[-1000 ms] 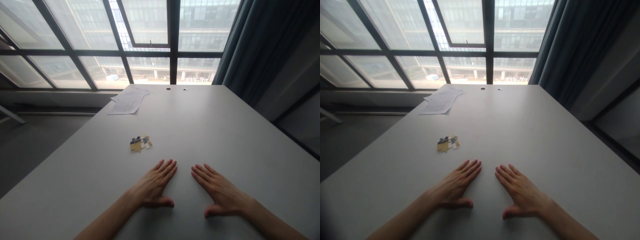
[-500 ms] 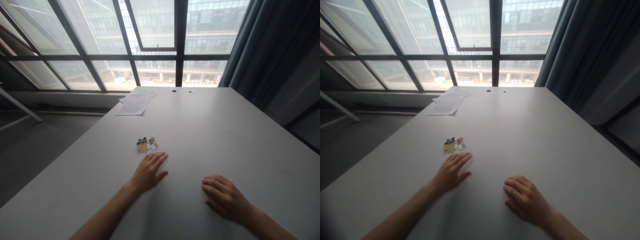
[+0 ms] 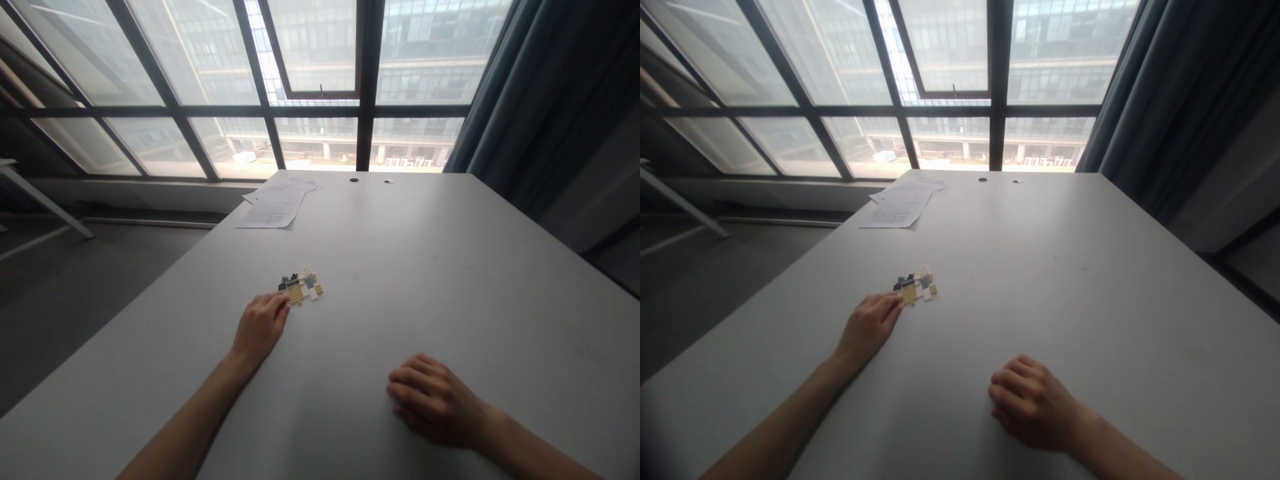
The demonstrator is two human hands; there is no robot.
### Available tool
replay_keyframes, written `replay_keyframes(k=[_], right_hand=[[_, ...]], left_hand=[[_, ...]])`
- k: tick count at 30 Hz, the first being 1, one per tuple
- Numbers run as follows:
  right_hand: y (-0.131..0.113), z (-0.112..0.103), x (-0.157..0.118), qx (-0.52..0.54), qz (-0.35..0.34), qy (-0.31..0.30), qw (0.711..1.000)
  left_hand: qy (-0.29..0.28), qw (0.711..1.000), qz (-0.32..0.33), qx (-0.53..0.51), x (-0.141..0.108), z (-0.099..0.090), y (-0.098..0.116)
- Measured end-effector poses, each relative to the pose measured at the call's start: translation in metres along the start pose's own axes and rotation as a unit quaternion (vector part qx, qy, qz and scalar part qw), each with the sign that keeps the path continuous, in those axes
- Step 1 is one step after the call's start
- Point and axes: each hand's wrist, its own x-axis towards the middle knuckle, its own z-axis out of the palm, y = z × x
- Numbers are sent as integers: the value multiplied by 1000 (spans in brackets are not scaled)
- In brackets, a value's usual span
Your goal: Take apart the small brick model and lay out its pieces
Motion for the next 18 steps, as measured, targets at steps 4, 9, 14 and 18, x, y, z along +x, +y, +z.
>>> replay_keyframes(k=[4,9,14,18], right_hand=[[8,3,23,68,42,33,996],[21,16,55,337,295,157,880],[24,27,62,538,340,231,736],[21,28,58,532,362,251,724]], left_hand=[[5,998,-25,-51,1,-9,8],[27,973,51,-225,9,-14,78],[27,928,130,-347,18,10,144],[32,923,110,-367,14,28,154]])
